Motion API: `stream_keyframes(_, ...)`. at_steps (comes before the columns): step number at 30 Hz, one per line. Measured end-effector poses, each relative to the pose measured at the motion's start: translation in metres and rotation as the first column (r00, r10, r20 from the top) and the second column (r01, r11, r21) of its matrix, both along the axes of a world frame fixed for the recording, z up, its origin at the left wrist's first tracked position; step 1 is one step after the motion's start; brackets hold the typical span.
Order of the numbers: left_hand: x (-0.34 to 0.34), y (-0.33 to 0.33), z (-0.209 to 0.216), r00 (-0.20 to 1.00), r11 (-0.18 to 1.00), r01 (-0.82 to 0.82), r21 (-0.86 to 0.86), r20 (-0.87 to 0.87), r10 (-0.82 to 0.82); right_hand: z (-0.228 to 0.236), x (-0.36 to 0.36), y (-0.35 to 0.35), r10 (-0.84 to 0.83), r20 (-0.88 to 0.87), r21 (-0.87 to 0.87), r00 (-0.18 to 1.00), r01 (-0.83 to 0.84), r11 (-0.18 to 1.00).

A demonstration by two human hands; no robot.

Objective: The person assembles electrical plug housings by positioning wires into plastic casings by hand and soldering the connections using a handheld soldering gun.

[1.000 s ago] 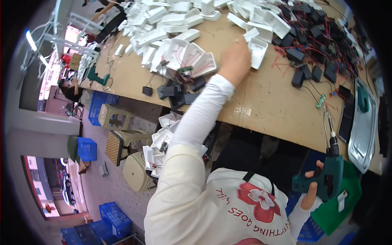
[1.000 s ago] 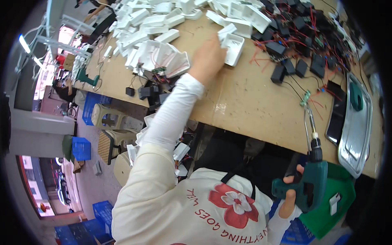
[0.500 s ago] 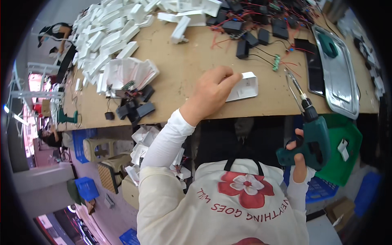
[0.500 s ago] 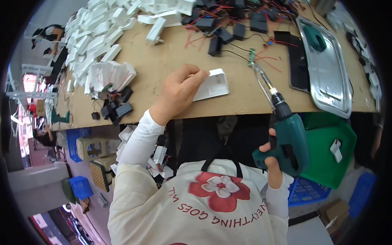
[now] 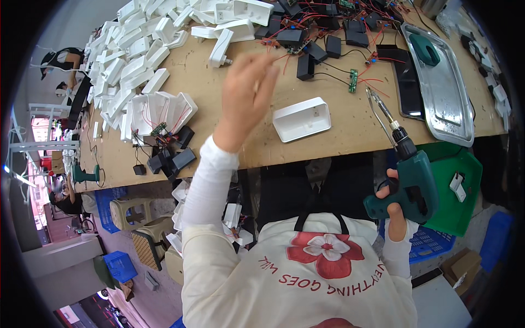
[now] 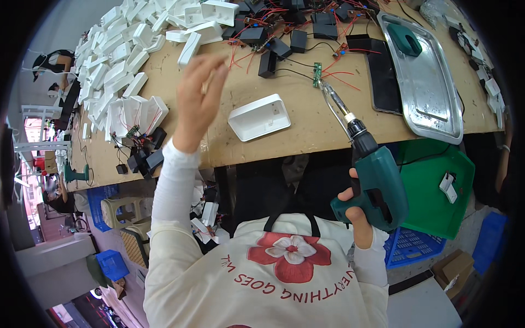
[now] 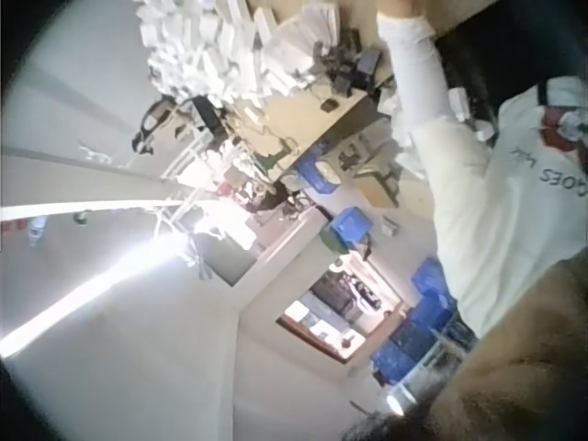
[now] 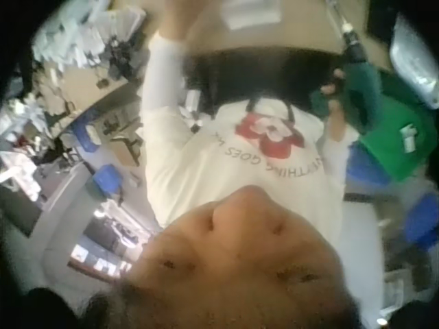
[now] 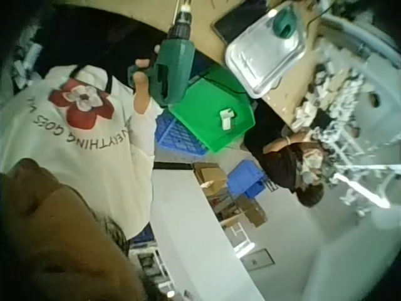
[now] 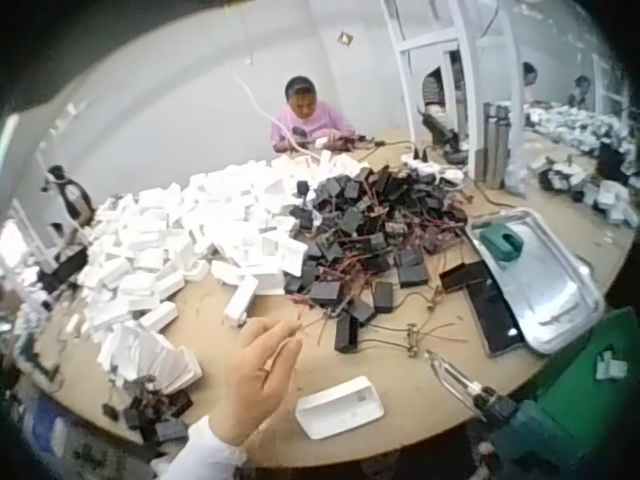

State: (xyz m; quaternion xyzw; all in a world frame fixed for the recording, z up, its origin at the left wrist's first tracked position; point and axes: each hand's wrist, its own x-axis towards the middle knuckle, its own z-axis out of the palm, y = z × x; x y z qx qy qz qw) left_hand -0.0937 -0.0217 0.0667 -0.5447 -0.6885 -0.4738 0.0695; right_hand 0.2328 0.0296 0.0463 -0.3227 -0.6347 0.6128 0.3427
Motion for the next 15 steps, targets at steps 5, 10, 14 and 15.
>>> stream_keyframes(5, -0.041, 0.071, -0.002, 0.96, 0.994, -0.113, -0.009, -0.261, 0.107, -0.002, 0.0, 0.004, -0.019, -0.02, -0.002, 1.0, 0.019, 1.0)
stream_keyframes(10, -0.054, 0.121, -0.011, 0.833, 0.963, -0.238, -0.124, -0.536, 0.137, -0.009, 0.006, 0.011, -0.051, -0.025, -0.011, 0.998, 0.05, 0.999)
stream_keyframes(14, -0.074, 0.13, 0.004, 0.974, 0.997, -0.018, 0.072, -0.222, 0.034, -0.007, 0.006, 0.018, -0.07, -0.013, -0.034, 0.997, 0.07, 0.997)
stream_keyframes(15, -0.082, 0.123, 0.016, 0.996, 0.987, -0.01, 0.163, -0.081, 0.023, -0.007, 0.005, 0.019, -0.06, -0.024, -0.034, 0.998, 0.059, 0.998)
